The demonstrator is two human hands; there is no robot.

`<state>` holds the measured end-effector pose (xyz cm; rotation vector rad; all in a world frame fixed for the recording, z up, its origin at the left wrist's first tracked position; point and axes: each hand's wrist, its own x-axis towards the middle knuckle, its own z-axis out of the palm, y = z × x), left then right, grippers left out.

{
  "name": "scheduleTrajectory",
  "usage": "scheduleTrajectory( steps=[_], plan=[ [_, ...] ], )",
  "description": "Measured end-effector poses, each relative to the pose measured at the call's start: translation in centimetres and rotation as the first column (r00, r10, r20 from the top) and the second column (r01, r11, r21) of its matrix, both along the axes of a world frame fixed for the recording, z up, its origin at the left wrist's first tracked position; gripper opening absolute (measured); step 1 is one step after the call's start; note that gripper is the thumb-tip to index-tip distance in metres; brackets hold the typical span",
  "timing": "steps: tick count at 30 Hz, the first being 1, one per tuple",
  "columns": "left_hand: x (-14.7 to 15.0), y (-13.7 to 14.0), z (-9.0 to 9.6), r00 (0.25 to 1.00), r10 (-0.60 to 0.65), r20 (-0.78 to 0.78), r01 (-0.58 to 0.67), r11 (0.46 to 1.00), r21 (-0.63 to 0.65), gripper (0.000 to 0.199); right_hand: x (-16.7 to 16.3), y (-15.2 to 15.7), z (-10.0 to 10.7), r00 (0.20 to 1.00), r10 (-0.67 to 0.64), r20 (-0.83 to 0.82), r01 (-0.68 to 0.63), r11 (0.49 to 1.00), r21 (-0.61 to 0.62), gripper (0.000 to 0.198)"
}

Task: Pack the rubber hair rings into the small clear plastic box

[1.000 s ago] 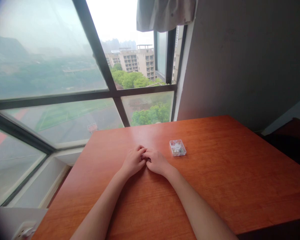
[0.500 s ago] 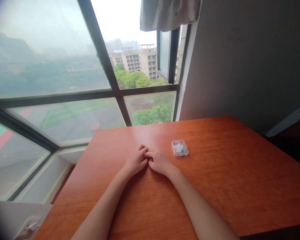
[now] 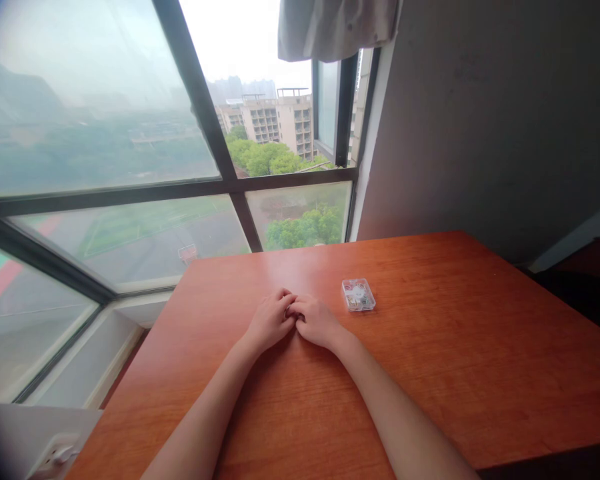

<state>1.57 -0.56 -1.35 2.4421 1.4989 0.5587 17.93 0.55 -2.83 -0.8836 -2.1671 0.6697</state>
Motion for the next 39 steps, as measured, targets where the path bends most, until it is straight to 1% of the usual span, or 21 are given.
scheduleTrajectory(
  steps=[13, 25, 32, 39],
  plan=[
    [0.06, 0.02, 0.08, 1.000, 0.003, -0.007, -0.003, 1.000, -0.008, 0.016, 0.01, -0.08, 0.01, 1.000, -0.004, -0.009, 0.004, 1.000, 0.000, 0.036],
    [0.07, 0.03, -0.02, 1.000, 0.004, 0.001, -0.004, 1.000, -0.011, 0.015, -0.01, 0.04, -0.01, 1.000, 0.000, 0.018, 0.000, 1.000, -0.005, 0.035],
    [0.06, 0.06, -0.09, 1.000, 0.010, -0.007, -0.010, 1.000, 0.002, 0.017, 0.02, -0.04, 0.15, 1.000, 0.005, 0.007, -0.005, 1.000, -0.009, 0.036],
    [0.14, -0.06, 0.19, 1.000, 0.021, -0.007, -0.021, 0.999, -0.025, 0.016, 0.04, 0.01, -0.06, 1.000, 0.001, 0.007, -0.001, 1.000, -0.001, 0.034]
  ],
)
